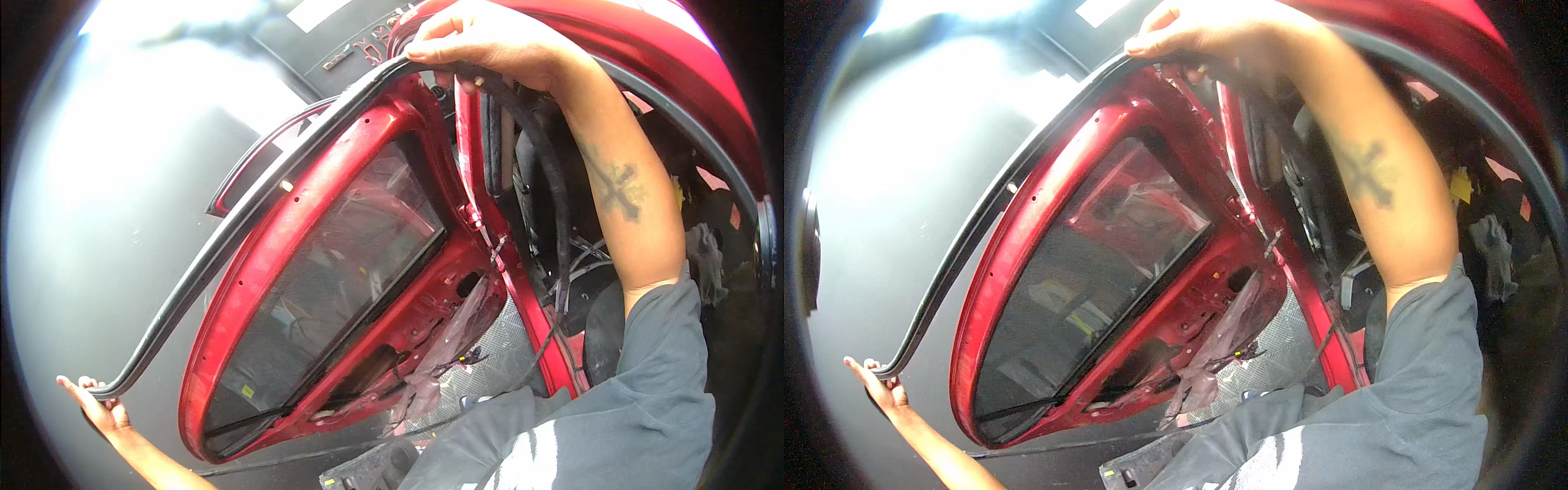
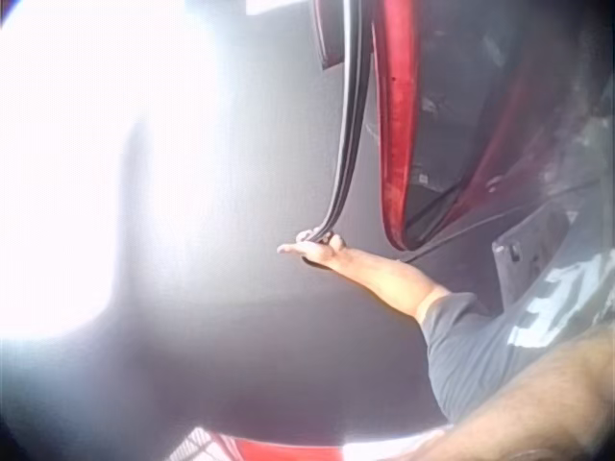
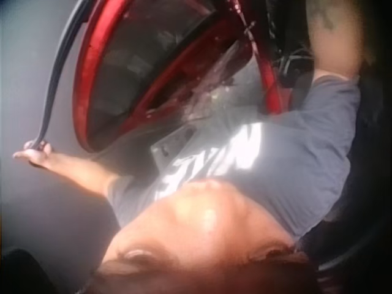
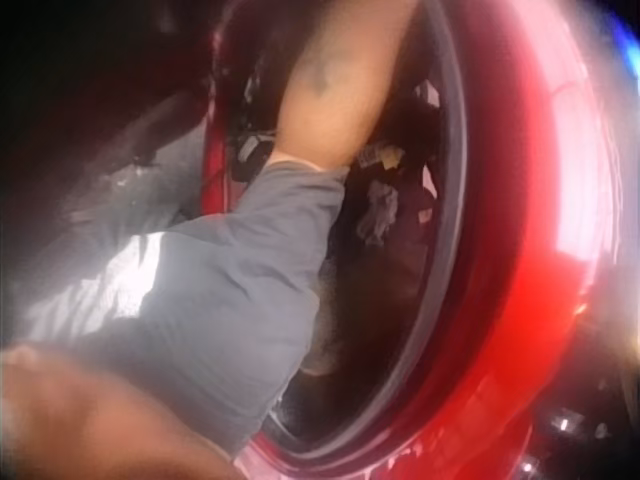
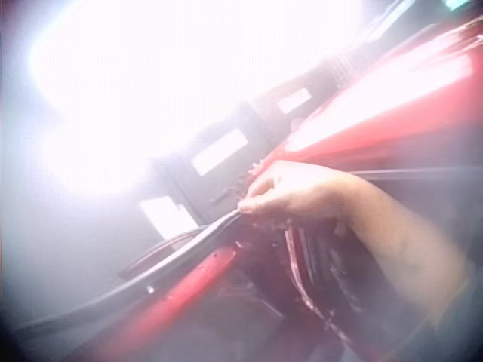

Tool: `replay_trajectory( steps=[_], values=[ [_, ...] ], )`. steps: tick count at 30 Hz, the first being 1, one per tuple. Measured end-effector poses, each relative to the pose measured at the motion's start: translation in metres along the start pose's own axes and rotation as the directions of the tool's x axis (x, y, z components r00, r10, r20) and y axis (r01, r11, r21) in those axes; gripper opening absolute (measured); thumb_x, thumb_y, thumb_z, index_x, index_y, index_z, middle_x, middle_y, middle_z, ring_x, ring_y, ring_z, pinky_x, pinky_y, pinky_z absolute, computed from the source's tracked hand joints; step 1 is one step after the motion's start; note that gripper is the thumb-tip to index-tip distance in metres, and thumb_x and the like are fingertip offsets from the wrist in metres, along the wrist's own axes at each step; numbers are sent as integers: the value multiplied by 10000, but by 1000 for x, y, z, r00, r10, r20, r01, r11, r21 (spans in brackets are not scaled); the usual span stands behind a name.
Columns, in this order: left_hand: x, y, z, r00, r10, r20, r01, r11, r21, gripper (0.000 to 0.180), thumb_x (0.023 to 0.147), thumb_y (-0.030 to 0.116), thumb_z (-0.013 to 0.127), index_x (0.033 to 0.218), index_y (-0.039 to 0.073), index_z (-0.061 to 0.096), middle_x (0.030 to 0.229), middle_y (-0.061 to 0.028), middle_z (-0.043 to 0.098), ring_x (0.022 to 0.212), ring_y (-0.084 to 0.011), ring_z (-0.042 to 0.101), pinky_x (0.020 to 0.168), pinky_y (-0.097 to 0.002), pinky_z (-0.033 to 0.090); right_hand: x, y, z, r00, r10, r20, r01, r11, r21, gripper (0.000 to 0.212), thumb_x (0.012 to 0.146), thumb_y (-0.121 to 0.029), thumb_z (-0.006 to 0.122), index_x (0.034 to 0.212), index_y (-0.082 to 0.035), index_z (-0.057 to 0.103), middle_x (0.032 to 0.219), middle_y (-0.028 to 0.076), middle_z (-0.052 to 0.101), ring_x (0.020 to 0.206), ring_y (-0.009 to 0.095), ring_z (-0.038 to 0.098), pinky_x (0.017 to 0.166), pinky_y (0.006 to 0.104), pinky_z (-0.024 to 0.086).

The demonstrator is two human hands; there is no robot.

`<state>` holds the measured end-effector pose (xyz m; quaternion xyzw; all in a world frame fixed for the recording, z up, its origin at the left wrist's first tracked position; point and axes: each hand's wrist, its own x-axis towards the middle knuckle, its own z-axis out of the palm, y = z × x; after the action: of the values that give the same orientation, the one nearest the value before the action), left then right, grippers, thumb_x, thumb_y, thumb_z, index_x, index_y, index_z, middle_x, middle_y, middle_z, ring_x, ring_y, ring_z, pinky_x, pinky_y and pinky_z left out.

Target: The person installs a black rubber weather seal along the perimeter of a red car door frame. They align and press the seal into the channel around the door opening, working from the top edge down the sides and along the bottom.

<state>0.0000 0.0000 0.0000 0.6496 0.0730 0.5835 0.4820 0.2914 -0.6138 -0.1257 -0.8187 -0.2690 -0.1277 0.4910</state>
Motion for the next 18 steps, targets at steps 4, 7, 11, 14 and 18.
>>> replay_trajectory(
  steps=[4, 7, 11, 14, 18],
  values=[
    [0, 6, 10, 992, 17, -122, -22, 999, -46, 563, 997, 637, 654, 759, 157, 480, 701, 38, 412, 563, -46, 379, 461, -202, 280, -6, 3, 3, 992, -124, -7, 124, 992, -35, 331, 1009, -327, 688, 1039, -13, 786, 862, 48, 717, 806, 138, 650, 723, 322, 509],
    [16, 9, -2, 996, 23, -91, -27, 999, -44, 555, 996, 625, 666, 766, 152, 490, 712, 29, 426, 596, -59, 408, 511, -218, 325, -6, 9, -1, 982, -191, 10, 191, 979, -77, 311, 1020, -291, 672, 1044, -1, 780, 866, 55, 732, 775, 147, 662, 711, 322, 513],
    [24, 10, -4, 994, 52, -95, -56, 998, -38, 542, 1010, 604, 658, 767, 147, 500, 717, 21, 454, 597, -70, 424, 524, -234, 350, -3, 16, -2, 987, -156, 46, 156, 988, 14, 307, 1025, -286, 668, 1079, -4, 777, 901, 65, 752, 771, 157, 680, 708, 329, 527],
    [23, 3, -8, 994, 66, -85, -69, 997, -28, 544, 1014, 616, 641, 770, 150, 503, 667, 27, 454, 525, -63, 391, 466, -226, 307, -3, 10, 6, 995, -83, 55, 81, 996, 32, 325, 1028, -318, 666, 1113, -24, 775, 911, 59, 761, 793, 152, 688, 720, 324, 537],
    [11, 6, 0, 994, 78, -81, -80, 997, -24, 557, 1025, 625, 616, 765, 148, 492, 600, 32, 422, 428, -65, 328, 400, -228, 246, -2, 10, 3, 992, -120, 48, 124, 989, -82, 337, 1024, -330, 662, 1118, -28, 780, 920, 55, 763, 811, 147, 692, 730, 321, 541]
  ],
)
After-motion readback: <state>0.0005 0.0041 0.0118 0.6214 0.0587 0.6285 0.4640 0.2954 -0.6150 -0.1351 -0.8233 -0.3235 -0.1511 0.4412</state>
